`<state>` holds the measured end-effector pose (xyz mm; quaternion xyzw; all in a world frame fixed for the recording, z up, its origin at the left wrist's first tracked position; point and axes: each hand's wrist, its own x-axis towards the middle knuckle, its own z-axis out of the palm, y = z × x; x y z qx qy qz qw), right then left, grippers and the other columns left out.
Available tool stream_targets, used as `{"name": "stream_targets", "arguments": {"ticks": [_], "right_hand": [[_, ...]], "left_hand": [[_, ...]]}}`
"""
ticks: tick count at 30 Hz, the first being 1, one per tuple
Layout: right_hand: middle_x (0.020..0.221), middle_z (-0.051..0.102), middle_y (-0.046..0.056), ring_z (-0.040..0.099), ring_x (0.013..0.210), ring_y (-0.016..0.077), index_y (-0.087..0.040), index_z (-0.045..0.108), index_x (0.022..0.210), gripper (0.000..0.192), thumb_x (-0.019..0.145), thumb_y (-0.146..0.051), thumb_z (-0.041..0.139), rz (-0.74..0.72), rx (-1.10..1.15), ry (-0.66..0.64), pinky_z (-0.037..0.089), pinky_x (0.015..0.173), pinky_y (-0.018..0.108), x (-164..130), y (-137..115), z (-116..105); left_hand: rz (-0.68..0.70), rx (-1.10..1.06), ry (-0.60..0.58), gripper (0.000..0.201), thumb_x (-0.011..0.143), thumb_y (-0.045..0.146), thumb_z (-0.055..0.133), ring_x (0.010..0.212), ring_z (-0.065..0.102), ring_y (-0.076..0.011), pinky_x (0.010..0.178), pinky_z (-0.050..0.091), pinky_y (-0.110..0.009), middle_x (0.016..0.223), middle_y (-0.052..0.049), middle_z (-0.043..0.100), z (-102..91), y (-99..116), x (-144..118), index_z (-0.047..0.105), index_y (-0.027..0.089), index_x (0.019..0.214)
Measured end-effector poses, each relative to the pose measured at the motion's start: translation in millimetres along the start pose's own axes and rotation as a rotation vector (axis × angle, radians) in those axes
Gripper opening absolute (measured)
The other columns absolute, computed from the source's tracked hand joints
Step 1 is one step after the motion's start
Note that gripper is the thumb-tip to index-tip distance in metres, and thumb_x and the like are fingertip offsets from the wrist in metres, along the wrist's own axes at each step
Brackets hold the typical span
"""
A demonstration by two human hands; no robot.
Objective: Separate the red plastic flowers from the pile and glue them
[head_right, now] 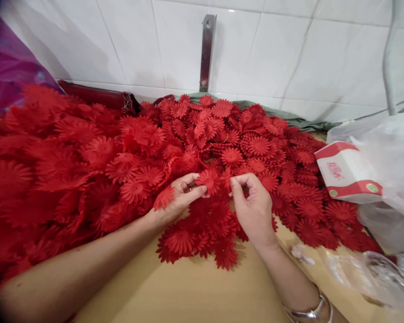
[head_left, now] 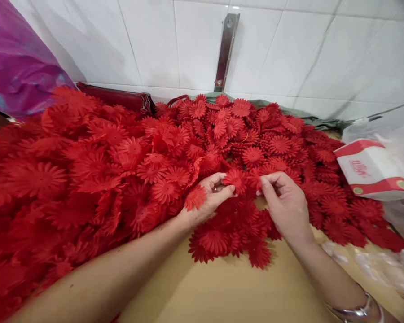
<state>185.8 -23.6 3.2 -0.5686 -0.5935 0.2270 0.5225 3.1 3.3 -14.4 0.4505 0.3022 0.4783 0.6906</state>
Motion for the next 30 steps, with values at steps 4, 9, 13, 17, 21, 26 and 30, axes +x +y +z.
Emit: {"name": "stream_targets", "arguments": {"ticks": [4, 9, 13, 17, 21, 26, 30], "right_hand": [[0.076, 0.065, -0.002, 0.059, 0.070, 0.0143, -0.023, 0.066, 0.092, 0.020, 0.097, -0.043, 0.063, 0.084, 0.206, -0.072, 0.047, 0.070, 0.028, 3, 8, 1], [0.101, 0.072, 0.003, 0.066, 0.090, 0.0176, -0.025, 0.073, 0.105, 0.016, 0.095, -0.035, 0.066, -0.033, 0.056, -0.083, 0.051, 0.086, 0.033, -5, -4, 8], [0.105, 0.068, 0.002, 0.062, 0.093, 0.0163, -0.027, 0.070, 0.112, 0.018, 0.095, -0.026, 0.066, -0.161, -0.022, -0.101, 0.050, 0.090, 0.033, -11, -13, 10], [0.104, 0.065, 0.002, 0.061, 0.092, 0.0152, -0.026, 0.067, 0.116, 0.026, 0.091, -0.024, 0.070, -0.103, 0.099, -0.051, 0.051, 0.087, 0.031, -10, -12, 12], [0.107, 0.068, 0.003, 0.062, 0.091, 0.0149, -0.026, 0.066, 0.122, 0.035, 0.088, -0.025, 0.073, -0.018, 0.180, -0.047, 0.052, 0.084, 0.030, -7, -8, 12], [0.101, 0.068, 0.002, 0.063, 0.093, 0.0158, -0.026, 0.068, 0.117, 0.028, 0.089, -0.026, 0.072, -0.042, 0.163, -0.065, 0.052, 0.089, 0.033, -6, -7, 11], [0.106, 0.067, 0.003, 0.063, 0.095, 0.0165, -0.026, 0.067, 0.116, 0.027, 0.089, -0.026, 0.072, -0.068, 0.137, -0.089, 0.052, 0.090, 0.033, -6, -9, 10]], "left_hand": [[0.074, -0.066, 0.108, 0.038, 0.074, 0.037, 0.084, 0.087, 0.067, -0.0151, 0.085, 0.054, -0.028, 0.099, -0.003, 0.075, 0.8, -1, 2, 0.069, 0.017, 0.104], [0.057, -0.056, 0.073, 0.043, 0.075, 0.041, 0.085, 0.093, 0.068, -0.0178, 0.087, 0.055, -0.031, 0.105, -0.006, 0.074, 3.3, 2, 1, 0.068, 0.017, 0.107], [0.074, -0.020, 0.062, 0.042, 0.073, 0.038, 0.087, 0.089, 0.066, -0.0158, 0.087, 0.051, -0.030, 0.101, -0.004, 0.074, 2.6, 4, -1, 0.070, 0.018, 0.105], [0.055, -0.077, 0.087, 0.035, 0.072, 0.033, 0.087, 0.081, 0.063, -0.0120, 0.084, 0.051, -0.027, 0.090, 0.001, 0.069, 1.4, 6, -1, 0.067, 0.018, 0.096], [0.015, -0.171, 0.099, 0.034, 0.068, 0.029, 0.086, 0.079, 0.063, -0.0103, 0.081, 0.052, -0.026, 0.090, 0.003, 0.067, 2.0, 8, 0, 0.058, 0.018, 0.084], [-0.035, -0.120, 0.054, 0.042, 0.071, 0.033, 0.086, 0.080, 0.066, -0.0136, 0.078, 0.054, -0.030, 0.097, 0.000, 0.071, 0.8, 8, -1, 0.060, 0.021, 0.102], [0.014, 0.012, 0.026, 0.048, 0.072, 0.032, 0.087, 0.072, 0.061, -0.0107, 0.073, 0.049, -0.026, 0.089, 0.000, 0.070, -0.9, 7, 1, 0.066, 0.019, 0.114]]}}
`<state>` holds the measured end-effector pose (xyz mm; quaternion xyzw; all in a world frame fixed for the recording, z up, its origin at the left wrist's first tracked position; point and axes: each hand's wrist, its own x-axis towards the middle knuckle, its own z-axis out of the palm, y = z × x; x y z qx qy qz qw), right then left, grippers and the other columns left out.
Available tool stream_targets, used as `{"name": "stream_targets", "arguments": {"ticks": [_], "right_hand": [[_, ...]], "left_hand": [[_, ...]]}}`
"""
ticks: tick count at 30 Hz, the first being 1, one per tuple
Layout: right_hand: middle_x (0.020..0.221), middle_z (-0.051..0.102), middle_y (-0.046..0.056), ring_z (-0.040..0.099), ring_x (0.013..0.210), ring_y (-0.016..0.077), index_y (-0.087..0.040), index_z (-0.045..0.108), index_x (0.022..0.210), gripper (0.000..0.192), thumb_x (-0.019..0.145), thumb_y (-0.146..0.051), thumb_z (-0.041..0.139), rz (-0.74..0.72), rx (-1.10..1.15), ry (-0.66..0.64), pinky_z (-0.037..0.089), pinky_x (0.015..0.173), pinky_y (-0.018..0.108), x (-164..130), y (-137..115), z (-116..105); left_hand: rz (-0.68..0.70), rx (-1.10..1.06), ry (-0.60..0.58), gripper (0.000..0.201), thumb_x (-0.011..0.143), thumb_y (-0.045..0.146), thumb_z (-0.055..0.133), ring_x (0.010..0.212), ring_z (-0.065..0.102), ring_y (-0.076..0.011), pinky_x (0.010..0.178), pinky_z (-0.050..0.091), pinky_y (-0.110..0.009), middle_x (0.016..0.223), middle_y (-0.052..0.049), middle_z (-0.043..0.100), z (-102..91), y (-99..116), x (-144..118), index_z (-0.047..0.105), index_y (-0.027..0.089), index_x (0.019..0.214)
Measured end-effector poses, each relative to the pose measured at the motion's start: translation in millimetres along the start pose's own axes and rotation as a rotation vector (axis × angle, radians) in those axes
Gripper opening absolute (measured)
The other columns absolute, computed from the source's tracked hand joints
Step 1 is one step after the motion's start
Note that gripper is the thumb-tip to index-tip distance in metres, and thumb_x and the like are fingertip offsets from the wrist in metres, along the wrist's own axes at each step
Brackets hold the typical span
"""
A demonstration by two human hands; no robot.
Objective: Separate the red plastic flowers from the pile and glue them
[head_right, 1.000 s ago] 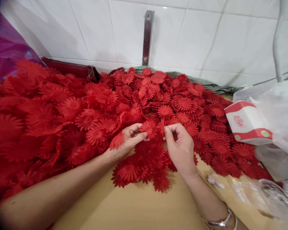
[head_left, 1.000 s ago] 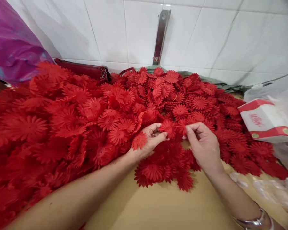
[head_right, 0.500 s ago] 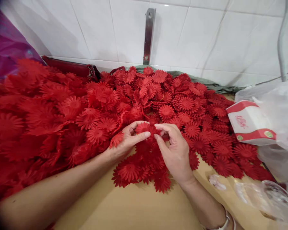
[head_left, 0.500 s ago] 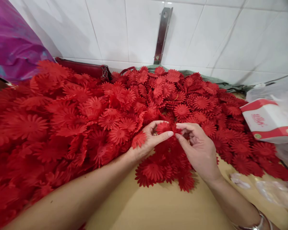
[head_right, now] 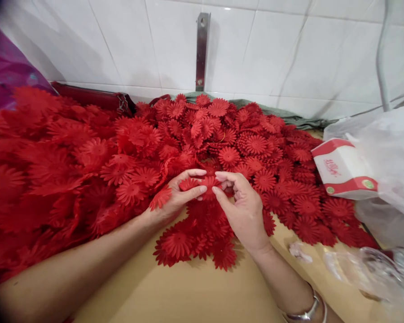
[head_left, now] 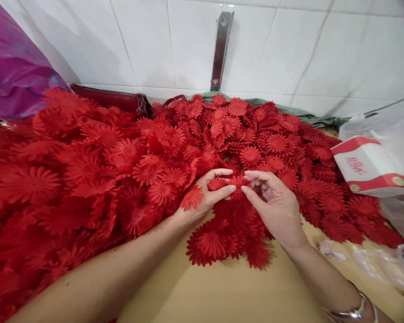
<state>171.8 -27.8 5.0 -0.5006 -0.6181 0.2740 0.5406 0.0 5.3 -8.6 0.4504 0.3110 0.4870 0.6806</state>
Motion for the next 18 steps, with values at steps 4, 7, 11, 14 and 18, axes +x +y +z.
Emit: {"name": "stream_targets", "arguments": {"ticks": [4, 7, 11, 14, 18], "right_hand": [[0.111, 0.065, 0.004, 0.063, 0.096, 0.0168, -0.027, 0.064, 0.122, 0.033, 0.090, -0.029, 0.071, 0.000, 0.006, -0.033, 0.053, 0.093, 0.035, -0.1, -0.4, -0.5], [0.119, 0.062, 0.005, 0.062, 0.103, 0.0174, -0.029, 0.065, 0.124, 0.035, 0.089, -0.029, 0.073, -0.086, -0.053, -0.083, 0.050, 0.102, 0.037, -0.9, 1.7, -0.7], [0.116, 0.065, 0.004, 0.064, 0.109, 0.0186, -0.027, 0.071, 0.106, 0.014, 0.092, -0.028, 0.071, -0.105, -0.076, -0.081, 0.050, 0.101, 0.037, 0.3, 6.3, -2.2], [0.107, 0.071, 0.004, 0.066, 0.104, 0.0186, -0.025, 0.070, 0.093, 0.007, 0.094, -0.031, 0.067, -0.003, -0.018, -0.017, 0.051, 0.097, 0.036, 4.1, 8.5, -5.0], [0.111, 0.073, 0.004, 0.067, 0.102, 0.0189, -0.025, 0.070, 0.109, 0.023, 0.090, -0.039, 0.072, 0.086, 0.097, -0.056, 0.054, 0.095, 0.036, 5.6, 6.3, -5.6]], "left_hand": [[0.062, 0.101, 0.090, 0.032, 0.073, 0.033, 0.086, 0.071, 0.057, -0.0109, 0.073, 0.045, -0.026, 0.082, 0.002, 0.067, 2.3, 1.3, 0.6, 0.069, 0.019, 0.095], [0.113, 0.148, 0.137, 0.025, 0.072, 0.031, 0.085, 0.076, 0.056, -0.0116, 0.077, 0.044, -0.026, 0.083, 0.002, 0.065, 4.6, 4.4, -1.0, 0.068, 0.018, 0.085], [0.078, 0.126, 0.102, 0.029, 0.071, 0.034, 0.086, 0.074, 0.054, -0.0117, 0.074, 0.041, -0.026, 0.080, 0.003, 0.064, 4.1, 5.5, -2.0, 0.067, 0.018, 0.086], [0.065, 0.102, 0.071, 0.031, 0.070, 0.034, 0.088, 0.073, 0.053, -0.0112, 0.075, 0.041, -0.026, 0.080, 0.003, 0.063, 2.6, 4.1, -1.9, 0.068, 0.018, 0.088], [0.089, 0.090, 0.082, 0.028, 0.070, 0.031, 0.088, 0.074, 0.052, -0.0110, 0.075, 0.041, -0.025, 0.080, 0.004, 0.062, 3.4, 4.5, -3.0, 0.067, 0.019, 0.085]]}}
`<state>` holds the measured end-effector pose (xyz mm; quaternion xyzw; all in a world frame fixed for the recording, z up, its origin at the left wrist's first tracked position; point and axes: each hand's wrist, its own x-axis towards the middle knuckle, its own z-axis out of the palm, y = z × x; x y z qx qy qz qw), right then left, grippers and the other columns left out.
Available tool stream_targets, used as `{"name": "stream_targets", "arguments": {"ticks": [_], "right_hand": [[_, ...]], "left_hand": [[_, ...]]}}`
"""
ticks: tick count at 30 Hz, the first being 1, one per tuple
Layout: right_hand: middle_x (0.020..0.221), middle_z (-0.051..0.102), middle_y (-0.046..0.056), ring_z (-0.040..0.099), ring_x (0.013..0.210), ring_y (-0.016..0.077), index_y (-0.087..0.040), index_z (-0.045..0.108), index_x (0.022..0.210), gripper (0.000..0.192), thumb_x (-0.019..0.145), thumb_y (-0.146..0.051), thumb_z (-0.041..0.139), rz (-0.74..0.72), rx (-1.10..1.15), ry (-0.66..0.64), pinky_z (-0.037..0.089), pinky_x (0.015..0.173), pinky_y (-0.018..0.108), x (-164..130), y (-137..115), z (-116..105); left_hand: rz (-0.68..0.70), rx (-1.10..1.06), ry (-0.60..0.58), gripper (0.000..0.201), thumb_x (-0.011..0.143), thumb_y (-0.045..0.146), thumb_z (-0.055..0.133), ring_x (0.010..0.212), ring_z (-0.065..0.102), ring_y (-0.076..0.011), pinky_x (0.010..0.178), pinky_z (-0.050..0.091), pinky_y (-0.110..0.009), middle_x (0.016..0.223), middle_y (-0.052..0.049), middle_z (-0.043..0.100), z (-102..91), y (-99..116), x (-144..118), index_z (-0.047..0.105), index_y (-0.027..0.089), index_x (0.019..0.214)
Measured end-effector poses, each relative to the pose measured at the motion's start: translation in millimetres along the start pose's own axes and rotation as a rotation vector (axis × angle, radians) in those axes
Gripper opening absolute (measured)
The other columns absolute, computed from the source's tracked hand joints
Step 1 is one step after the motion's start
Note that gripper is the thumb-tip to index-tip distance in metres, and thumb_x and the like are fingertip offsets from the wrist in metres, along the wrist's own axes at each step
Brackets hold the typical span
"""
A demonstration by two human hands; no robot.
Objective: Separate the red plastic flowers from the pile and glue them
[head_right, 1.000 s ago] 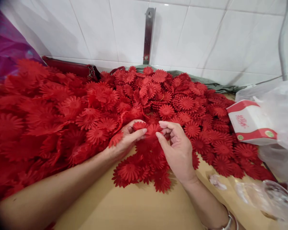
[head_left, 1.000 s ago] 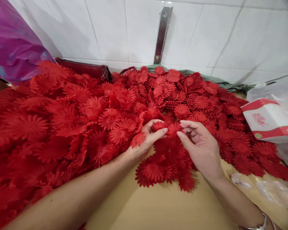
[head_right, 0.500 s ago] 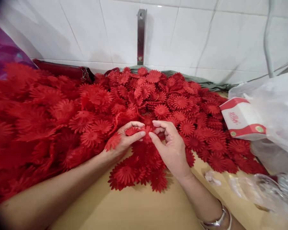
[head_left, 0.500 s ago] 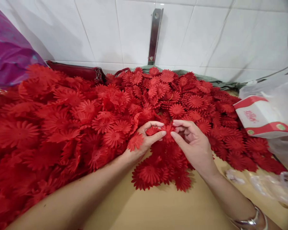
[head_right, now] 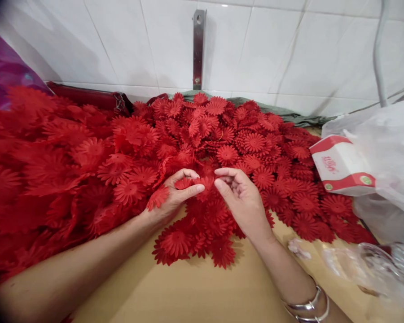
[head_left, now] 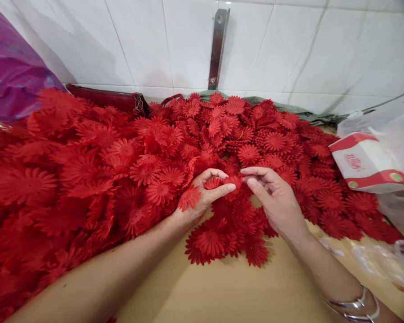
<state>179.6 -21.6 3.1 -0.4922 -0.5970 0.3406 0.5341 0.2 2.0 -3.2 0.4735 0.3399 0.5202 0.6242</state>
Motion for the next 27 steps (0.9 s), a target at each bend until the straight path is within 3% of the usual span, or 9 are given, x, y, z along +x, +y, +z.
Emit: {"name": "stream_targets", "arguments": {"ticks": [4, 10, 13, 15, 17, 19, 20, 24, 27], "right_hand": [[0.100, 0.072, 0.002, 0.066, 0.093, 0.0183, -0.025, 0.071, 0.100, 0.021, 0.087, -0.040, 0.076, 0.044, -0.026, -0.070, 0.054, 0.090, 0.035, -4, 1, 3], [0.089, 0.064, 0.000, 0.060, 0.083, 0.0153, -0.025, 0.062, 0.089, 0.022, 0.085, -0.041, 0.076, 0.020, 0.092, 0.197, 0.051, 0.082, 0.030, 4, 11, -3], [0.089, 0.061, -0.001, 0.059, 0.083, 0.0143, -0.026, 0.061, 0.091, 0.027, 0.081, -0.042, 0.081, 0.028, 0.129, 0.200, 0.051, 0.080, 0.027, 6, 7, -5], [0.090, 0.063, -0.002, 0.061, 0.081, 0.0141, -0.028, 0.063, 0.097, 0.031, 0.080, -0.045, 0.082, 0.033, 0.151, 0.081, 0.052, 0.077, 0.026, 3, 1, -6], [0.092, 0.067, 0.000, 0.064, 0.081, 0.0158, -0.028, 0.066, 0.103, 0.039, 0.077, -0.052, 0.084, 0.017, 0.172, -0.145, 0.054, 0.076, 0.028, 0, -7, -8], [0.095, 0.070, 0.003, 0.066, 0.086, 0.0192, -0.027, 0.070, 0.104, 0.044, 0.076, -0.060, 0.081, -0.041, 0.165, -0.337, 0.056, 0.081, 0.032, -3, -13, -9], [0.096, 0.071, 0.004, 0.067, 0.089, 0.0204, -0.026, 0.072, 0.102, 0.043, 0.079, -0.062, 0.078, -0.075, 0.147, -0.373, 0.056, 0.083, 0.034, -3, -15, -9], [0.095, 0.071, 0.004, 0.067, 0.090, 0.0188, -0.026, 0.073, 0.095, 0.023, 0.094, -0.048, 0.067, -0.131, 0.032, -0.221, 0.056, 0.087, 0.033, -3, -15, -6], [0.095, 0.072, 0.003, 0.067, 0.090, 0.0178, -0.026, 0.072, 0.095, 0.016, 0.096, -0.040, 0.064, -0.128, -0.062, -0.099, 0.055, 0.085, 0.032, -3, -12, -4]], "left_hand": [[0.004, -0.031, -0.011, 0.028, 0.071, 0.032, 0.087, 0.075, 0.053, -0.0117, 0.075, 0.041, -0.025, 0.081, 0.003, 0.062, 1.2, 0, 0, 0.066, 0.019, 0.085], [0.018, -0.068, 0.028, 0.026, 0.075, 0.031, 0.086, 0.076, 0.054, -0.0102, 0.078, 0.042, -0.024, 0.085, 0.003, 0.063, -0.7, -5, 2, 0.066, 0.019, 0.087], [-0.022, -0.100, 0.028, 0.029, 0.075, 0.034, 0.086, 0.073, 0.055, -0.0091, 0.075, 0.044, -0.024, 0.086, 0.003, 0.064, -0.8, -6, 2, 0.067, 0.020, 0.091], [-0.059, -0.151, 0.047, 0.033, 0.075, 0.039, 0.086, 0.075, 0.058, -0.0099, 0.075, 0.045, -0.024, 0.089, 0.002, 0.066, 0.0, -5, 2, 0.067, 0.020, 0.094], [-0.105, -0.218, 0.070, 0.038, 0.075, 0.045, 0.085, 0.082, 0.063, -0.0122, 0.077, 0.047, -0.025, 0.091, 0.000, 0.069, 0.9, -3, 2, 0.067, 0.019, 0.096], [-0.141, -0.275, 0.094, 0.042, 0.077, 0.051, 0.083, 0.090, 0.067, -0.0160, 0.080, 0.049, -0.027, 0.094, -0.003, 0.072, 1.2, 0, 2, 0.067, 0.019, 0.099], [-0.157, -0.298, 0.110, 0.042, 0.078, 0.052, 0.081, 0.094, 0.069, -0.0182, 0.082, 0.050, -0.028, 0.096, -0.005, 0.073, 0.9, 2, 2, 0.067, 0.019, 0.100], [-0.233, -0.466, 0.081, 0.028, 0.086, 0.036, 0.072, 0.120, 0.066, -0.0256, 0.096, 0.052, -0.037, 0.119, -0.011, 0.074, -3.2, 5, 5, 0.070, 0.018, 0.107], [-0.254, -0.514, -0.007, 0.031, 0.079, 0.016, 0.069, 0.129, 0.063, -0.0264, 0.109, 0.047, -0.042, 0.128, -0.011, 0.073, -6.4, 1, 6, 0.073, 0.017, 0.110]]}}
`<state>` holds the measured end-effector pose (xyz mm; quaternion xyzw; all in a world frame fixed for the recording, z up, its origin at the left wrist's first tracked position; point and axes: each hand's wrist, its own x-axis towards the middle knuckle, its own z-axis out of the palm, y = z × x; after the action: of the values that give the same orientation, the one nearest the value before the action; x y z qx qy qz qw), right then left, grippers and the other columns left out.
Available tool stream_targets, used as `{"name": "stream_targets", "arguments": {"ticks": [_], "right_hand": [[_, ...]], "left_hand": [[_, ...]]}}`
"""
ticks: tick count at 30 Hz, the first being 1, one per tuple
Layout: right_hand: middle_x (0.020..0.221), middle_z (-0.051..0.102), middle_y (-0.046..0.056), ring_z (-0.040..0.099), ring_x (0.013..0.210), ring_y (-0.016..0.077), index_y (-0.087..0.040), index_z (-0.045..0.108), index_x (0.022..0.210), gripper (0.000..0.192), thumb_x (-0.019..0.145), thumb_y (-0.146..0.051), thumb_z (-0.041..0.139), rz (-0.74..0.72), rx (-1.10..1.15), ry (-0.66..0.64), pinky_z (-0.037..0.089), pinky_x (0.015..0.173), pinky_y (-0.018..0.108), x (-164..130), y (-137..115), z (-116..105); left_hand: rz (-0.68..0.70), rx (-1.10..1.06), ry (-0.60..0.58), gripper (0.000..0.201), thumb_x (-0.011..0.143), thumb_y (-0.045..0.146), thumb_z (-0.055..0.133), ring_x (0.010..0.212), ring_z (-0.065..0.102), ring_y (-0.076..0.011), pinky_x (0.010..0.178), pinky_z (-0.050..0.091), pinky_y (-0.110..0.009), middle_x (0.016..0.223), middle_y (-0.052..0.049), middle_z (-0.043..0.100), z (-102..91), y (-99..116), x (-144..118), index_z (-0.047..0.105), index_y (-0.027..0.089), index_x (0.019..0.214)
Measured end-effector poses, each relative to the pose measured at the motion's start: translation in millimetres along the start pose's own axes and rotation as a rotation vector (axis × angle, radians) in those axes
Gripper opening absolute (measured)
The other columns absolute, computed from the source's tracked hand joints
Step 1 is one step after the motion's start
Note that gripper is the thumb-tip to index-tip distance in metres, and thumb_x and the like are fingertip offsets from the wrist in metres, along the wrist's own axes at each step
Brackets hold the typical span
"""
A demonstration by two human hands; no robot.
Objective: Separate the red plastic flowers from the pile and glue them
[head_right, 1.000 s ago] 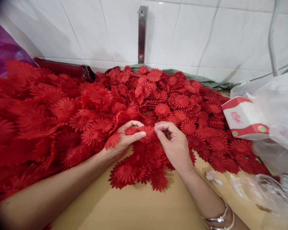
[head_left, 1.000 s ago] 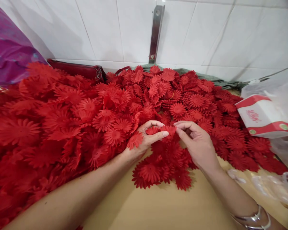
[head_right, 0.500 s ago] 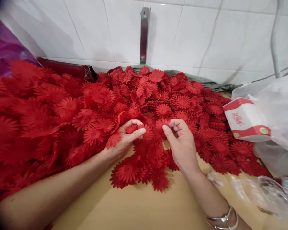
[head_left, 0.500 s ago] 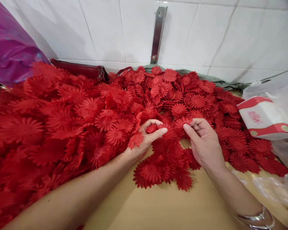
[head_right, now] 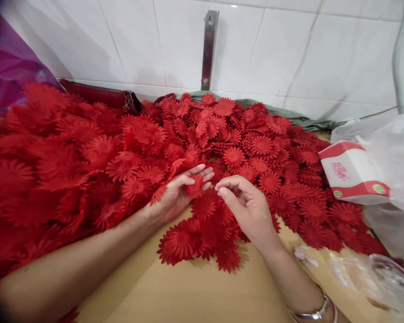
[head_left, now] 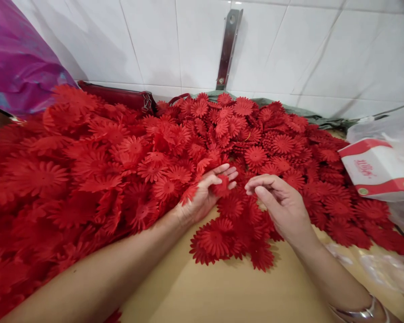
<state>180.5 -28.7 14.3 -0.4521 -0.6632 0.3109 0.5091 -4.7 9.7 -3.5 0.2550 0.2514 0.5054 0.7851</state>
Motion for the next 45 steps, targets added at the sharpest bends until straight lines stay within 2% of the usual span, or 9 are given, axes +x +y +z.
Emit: {"name": "stream_targets", "arguments": {"ticks": [4, 8, 12, 18, 22, 27, 32, 37, 45], "right_hand": [[0.100, 0.071, 0.004, 0.066, 0.095, 0.0192, -0.026, 0.071, 0.099, 0.013, 0.098, -0.034, 0.061, -0.039, -0.113, 0.036, 0.054, 0.088, 0.034, -2, 0, 1], [0.108, 0.068, 0.006, 0.065, 0.107, 0.0220, -0.027, 0.068, 0.103, 0.008, 0.096, -0.029, 0.064, -0.126, -0.156, 0.045, 0.051, 0.099, 0.040, -3, 0, 5], [0.114, 0.064, 0.007, 0.062, 0.113, 0.0235, -0.028, 0.067, 0.108, 0.018, 0.090, -0.027, 0.072, -0.157, -0.250, 0.079, 0.049, 0.105, 0.044, -2, 0, 8], [0.112, 0.066, 0.005, 0.064, 0.109, 0.0221, -0.027, 0.067, 0.107, 0.018, 0.089, -0.028, 0.073, -0.048, -0.209, 0.075, 0.052, 0.101, 0.043, -3, 8, 8], [0.121, 0.065, 0.005, 0.065, 0.110, 0.0191, -0.027, 0.057, 0.123, 0.040, 0.087, -0.029, 0.074, 0.085, -0.025, 0.062, 0.053, 0.102, 0.038, -3, 14, 10], [0.123, 0.064, 0.005, 0.064, 0.113, 0.0186, -0.028, 0.056, 0.128, 0.044, 0.087, -0.029, 0.074, 0.069, 0.026, 0.022, 0.053, 0.104, 0.037, -4, 11, 12], [0.121, 0.063, 0.006, 0.063, 0.113, 0.0213, -0.030, 0.061, 0.126, 0.038, 0.090, -0.031, 0.072, -0.048, -0.092, 0.036, 0.051, 0.106, 0.042, -6, 8, 12], [0.116, 0.067, 0.005, 0.064, 0.110, 0.0212, -0.028, 0.067, 0.112, 0.020, 0.092, -0.031, 0.069, -0.005, -0.092, 0.043, 0.052, 0.101, 0.039, -5, 9, 9], [0.097, 0.065, 0.000, 0.062, 0.091, 0.0154, -0.027, 0.064, 0.099, 0.018, 0.086, -0.032, 0.076, 0.106, 0.108, 0.339, 0.051, 0.086, 0.029, 2, 28, 3]], "left_hand": [[0.019, 0.100, -0.035, 0.038, 0.081, 0.023, 0.078, 0.122, 0.066, -0.0265, 0.106, 0.050, -0.045, 0.123, -0.010, 0.075, -3.5, -4, 2, 0.072, 0.021, 0.118], [0.023, 0.168, -0.049, 0.049, 0.076, 0.030, 0.086, 0.092, 0.072, -0.0194, 0.090, 0.058, -0.039, 0.096, -0.004, 0.078, -2.3, -7, 1, 0.071, 0.023, 0.122], [0.030, 0.227, -0.093, 0.039, 0.073, 0.035, 0.089, 0.075, 0.068, -0.0124, 0.078, 0.058, -0.030, 0.086, -0.002, 0.075, -2.3, -10, 1, 0.074, 0.017, 0.104], [0.077, 0.307, -0.168, 0.036, 0.073, 0.031, 0.089, 0.073, 0.068, -0.0103, 0.075, 0.056, -0.026, 0.090, -0.001, 0.074, -4.6, -13, 1, 0.072, 0.018, 0.102], [0.074, 0.323, -0.150, 0.040, 0.070, 0.029, 0.091, 0.082, 0.068, -0.0128, 0.081, 0.053, -0.026, 0.097, -0.003, 0.076, -2.2, -12, 0, 0.072, 0.018, 0.103], [0.137, 0.309, -0.055, 0.034, 0.071, 0.031, 0.089, 0.075, 0.063, -0.0100, 0.074, 0.048, -0.023, 0.087, 0.001, 0.073, -0.1, -14, 0, 0.069, 0.018, 0.096], [0.219, 0.395, 0.006, 0.034, 0.068, 0.033, 0.090, 0.070, 0.056, -0.0085, 0.071, 0.044, -0.022, 0.077, 0.004, 0.066, 5.4, -11, -3, 0.067, 0.017, 0.086], [0.188, 0.378, -0.075, 0.032, 0.071, 0.035, 0.089, 0.074, 0.059, -0.0093, 0.074, 0.045, -0.023, 0.084, 0.001, 0.070, 0.8, -12, -1, 0.071, 0.018, 0.091], [0.095, 0.281, -0.020, 0.042, 0.072, 0.031, 0.089, 0.082, 0.062, -0.0095, 0.076, 0.047, -0.021, 0.089, 0.001, 0.068, -2.5, -12, 0, 0.073, 0.021, 0.109]]}}
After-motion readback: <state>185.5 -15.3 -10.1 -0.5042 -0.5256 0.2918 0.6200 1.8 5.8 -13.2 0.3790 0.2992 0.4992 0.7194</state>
